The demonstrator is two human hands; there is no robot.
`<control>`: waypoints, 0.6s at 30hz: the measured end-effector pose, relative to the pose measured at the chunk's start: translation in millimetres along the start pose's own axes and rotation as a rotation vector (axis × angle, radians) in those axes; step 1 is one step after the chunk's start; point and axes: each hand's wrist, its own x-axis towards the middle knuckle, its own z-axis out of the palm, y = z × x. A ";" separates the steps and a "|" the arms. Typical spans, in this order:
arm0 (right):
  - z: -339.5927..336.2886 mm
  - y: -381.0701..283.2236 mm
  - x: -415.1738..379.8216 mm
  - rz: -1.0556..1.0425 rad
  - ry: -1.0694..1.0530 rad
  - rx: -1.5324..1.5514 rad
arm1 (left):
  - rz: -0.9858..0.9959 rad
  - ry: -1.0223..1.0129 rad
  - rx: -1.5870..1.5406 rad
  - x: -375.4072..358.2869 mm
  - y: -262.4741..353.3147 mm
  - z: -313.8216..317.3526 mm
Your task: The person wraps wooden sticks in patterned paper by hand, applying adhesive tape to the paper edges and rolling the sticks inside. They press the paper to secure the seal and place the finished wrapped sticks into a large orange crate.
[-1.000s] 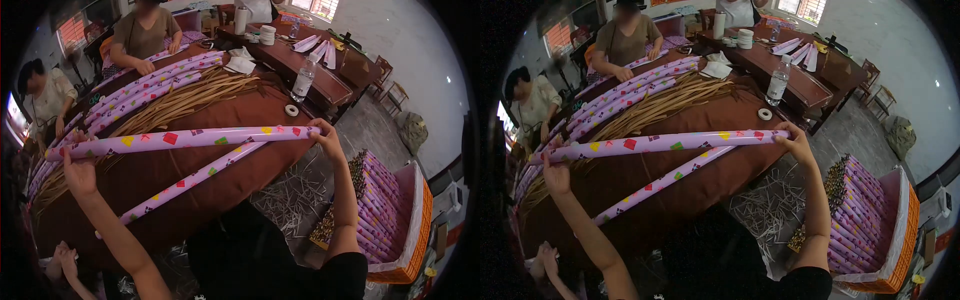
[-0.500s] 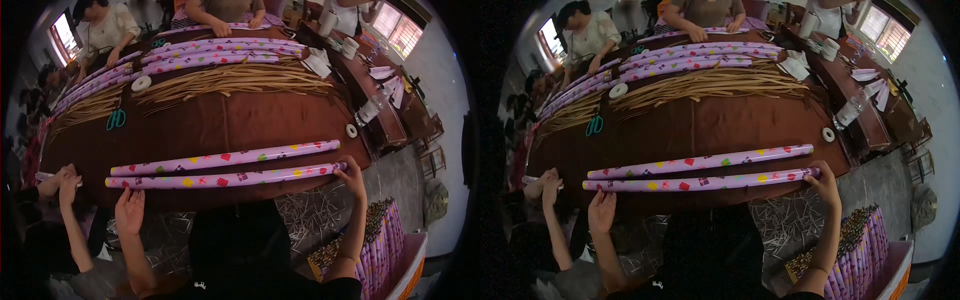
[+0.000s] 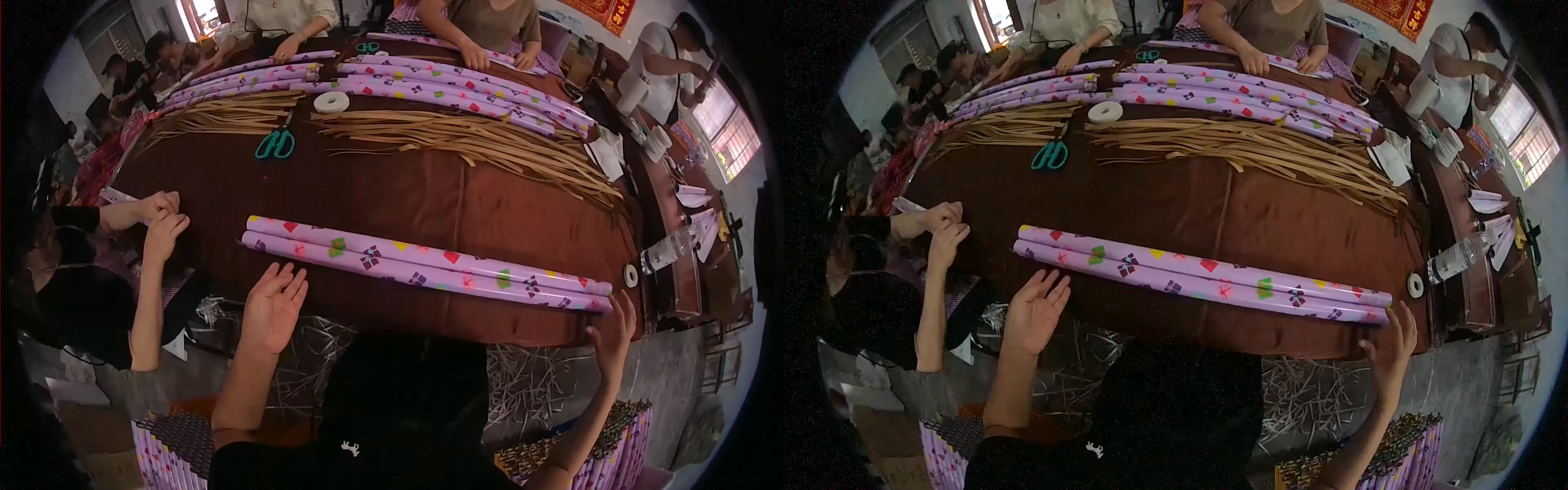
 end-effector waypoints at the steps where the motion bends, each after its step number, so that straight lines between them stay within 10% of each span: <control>1: -2.4 -12.6 5.9 0.004 0.001 -0.002 | -0.003 -0.003 0.001 -0.7 -0.4 0.7; 18: 58.5 -69.9 93.1 -0.357 -0.369 0.094 | -0.125 -0.215 0.051 -12.0 -13.4 4.9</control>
